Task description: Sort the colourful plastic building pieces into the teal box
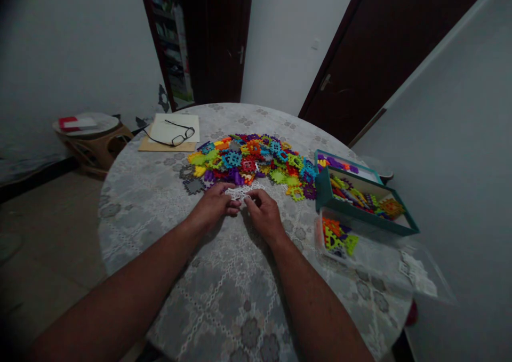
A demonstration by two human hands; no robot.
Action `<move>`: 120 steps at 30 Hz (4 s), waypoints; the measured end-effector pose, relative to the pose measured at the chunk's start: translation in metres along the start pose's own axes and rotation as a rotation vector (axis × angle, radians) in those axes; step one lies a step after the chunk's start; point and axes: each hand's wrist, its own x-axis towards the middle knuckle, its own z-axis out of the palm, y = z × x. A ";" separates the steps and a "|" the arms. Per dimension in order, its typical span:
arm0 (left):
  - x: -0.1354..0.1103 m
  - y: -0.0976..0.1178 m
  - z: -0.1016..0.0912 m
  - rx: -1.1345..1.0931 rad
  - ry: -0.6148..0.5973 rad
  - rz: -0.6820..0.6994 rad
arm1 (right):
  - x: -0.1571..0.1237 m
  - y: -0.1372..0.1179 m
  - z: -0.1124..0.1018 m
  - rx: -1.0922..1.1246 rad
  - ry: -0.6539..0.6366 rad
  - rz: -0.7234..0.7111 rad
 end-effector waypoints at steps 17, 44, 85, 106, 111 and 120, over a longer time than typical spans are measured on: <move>0.003 0.014 -0.008 -0.183 0.079 0.074 | -0.001 -0.007 0.009 -0.292 0.001 -0.111; 0.003 0.016 -0.011 -0.233 0.091 0.112 | -0.003 -0.038 0.020 -0.795 -0.366 -0.111; 0.013 -0.002 -0.020 0.031 0.130 0.113 | -0.005 -0.003 0.028 -0.133 -0.098 -0.116; 0.003 -0.016 -0.009 0.117 -0.150 0.029 | 0.002 -0.003 0.025 -0.121 0.044 -0.036; 0.004 -0.021 -0.007 0.172 -0.176 0.089 | -0.002 -0.003 0.026 -0.128 0.003 -0.102; 0.000 0.001 -0.010 0.074 0.084 0.134 | 0.017 0.023 0.003 -0.383 0.267 -0.210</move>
